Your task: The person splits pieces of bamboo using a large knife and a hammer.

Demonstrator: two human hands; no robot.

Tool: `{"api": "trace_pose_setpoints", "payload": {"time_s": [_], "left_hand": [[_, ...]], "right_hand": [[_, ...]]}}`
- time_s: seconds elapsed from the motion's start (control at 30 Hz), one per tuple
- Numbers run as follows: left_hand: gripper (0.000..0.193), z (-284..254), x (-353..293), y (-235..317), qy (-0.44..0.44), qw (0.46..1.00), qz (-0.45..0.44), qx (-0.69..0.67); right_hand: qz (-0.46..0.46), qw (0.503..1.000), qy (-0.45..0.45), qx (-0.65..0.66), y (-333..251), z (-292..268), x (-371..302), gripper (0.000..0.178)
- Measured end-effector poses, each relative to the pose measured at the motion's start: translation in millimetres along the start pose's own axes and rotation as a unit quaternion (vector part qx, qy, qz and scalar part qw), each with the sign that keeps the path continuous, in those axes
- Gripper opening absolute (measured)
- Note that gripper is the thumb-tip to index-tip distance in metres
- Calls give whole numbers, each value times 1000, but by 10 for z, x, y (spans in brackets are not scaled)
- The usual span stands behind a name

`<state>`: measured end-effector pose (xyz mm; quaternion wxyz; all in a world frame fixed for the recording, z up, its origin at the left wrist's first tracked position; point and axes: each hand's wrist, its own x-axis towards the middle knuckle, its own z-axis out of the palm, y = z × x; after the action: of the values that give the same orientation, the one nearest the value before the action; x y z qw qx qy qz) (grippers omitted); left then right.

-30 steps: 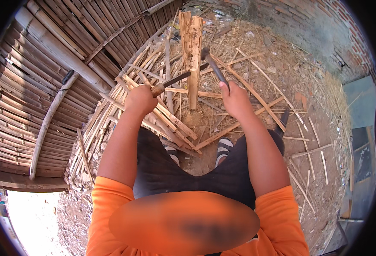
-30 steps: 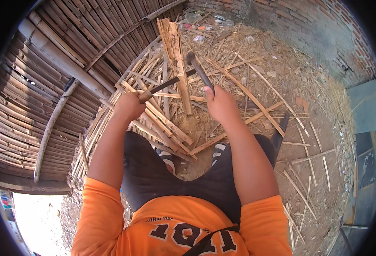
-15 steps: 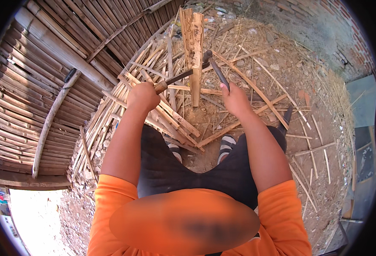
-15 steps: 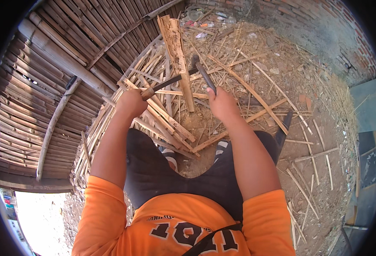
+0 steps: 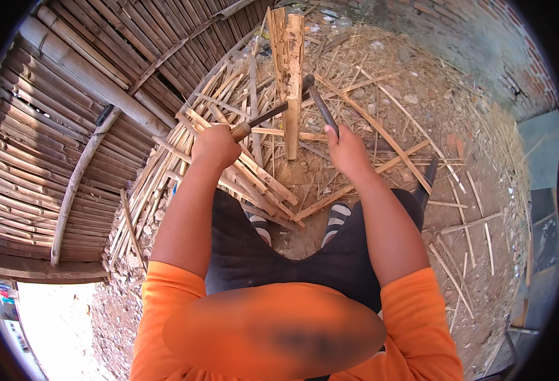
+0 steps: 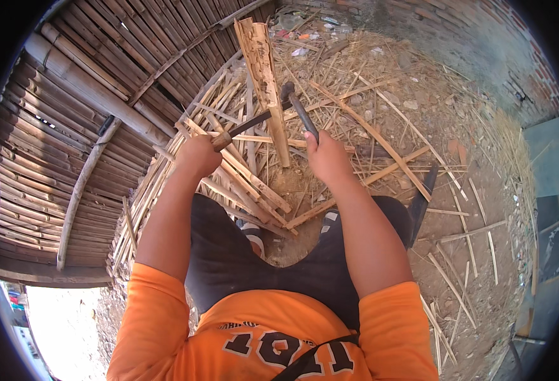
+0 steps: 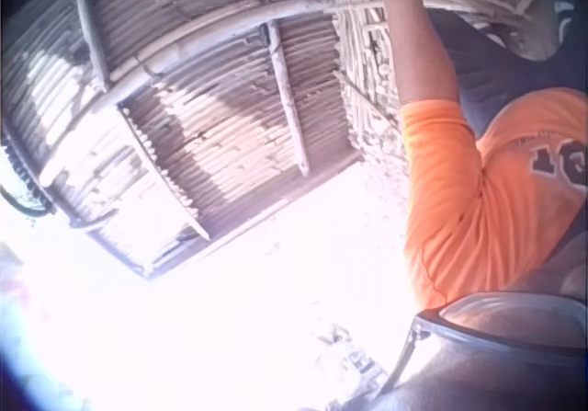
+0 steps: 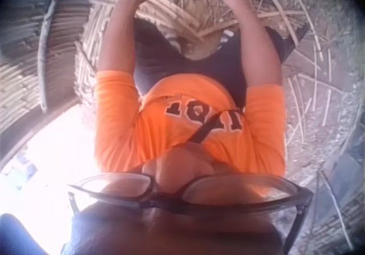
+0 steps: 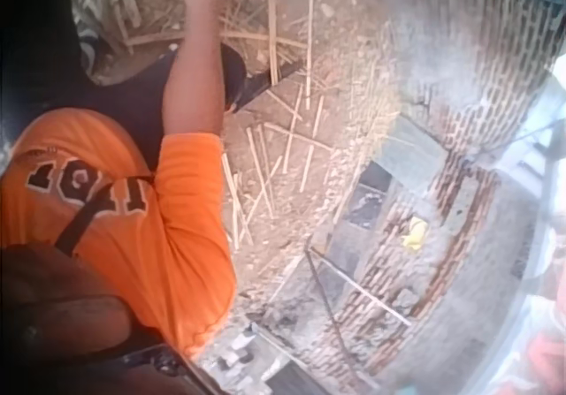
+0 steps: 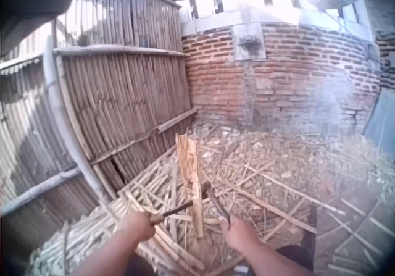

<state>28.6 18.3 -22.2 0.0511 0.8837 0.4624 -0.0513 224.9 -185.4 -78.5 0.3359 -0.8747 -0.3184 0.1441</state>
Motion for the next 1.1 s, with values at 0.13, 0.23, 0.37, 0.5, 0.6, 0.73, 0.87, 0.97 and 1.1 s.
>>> {"api": "trace_pose_setpoints", "payload": {"time_s": [0.13,0.23,0.37,0.5,0.6,0.73,0.87,0.97,1.1], "left_hand": [[29,30,-53,-38,19,1000,20,-10],[29,-14,-148,25,36,998,39,-28],[33,54,-147,14,27,998,47,-21],[37,5,-127,78,27,999,32,-24],[38,-80,-95,146,14,999,44,-4],[41,37,-95,74,37,999,34,-20],[41,53,-33,-8,32,999,26,-21],[39,36,14,3,19,999,21,-24],[35,-48,24,69,19,999,25,-10]], "right_hand": [[-2,1000,6,19,-66,-37,-11,48],[-10,998,44,41,-108,-190,-38,49],[-67,976,172,118,-219,-454,-153,47],[-63,976,182,101,-119,-401,-105,44],[-34,998,37,-21,130,-121,97,47],[-6,998,54,29,-22,-183,63,51],[-80,979,160,101,-214,-446,-53,48],[-95,977,164,97,-196,-383,-97,43],[-23,999,19,-38,57,-77,65,47]]}}
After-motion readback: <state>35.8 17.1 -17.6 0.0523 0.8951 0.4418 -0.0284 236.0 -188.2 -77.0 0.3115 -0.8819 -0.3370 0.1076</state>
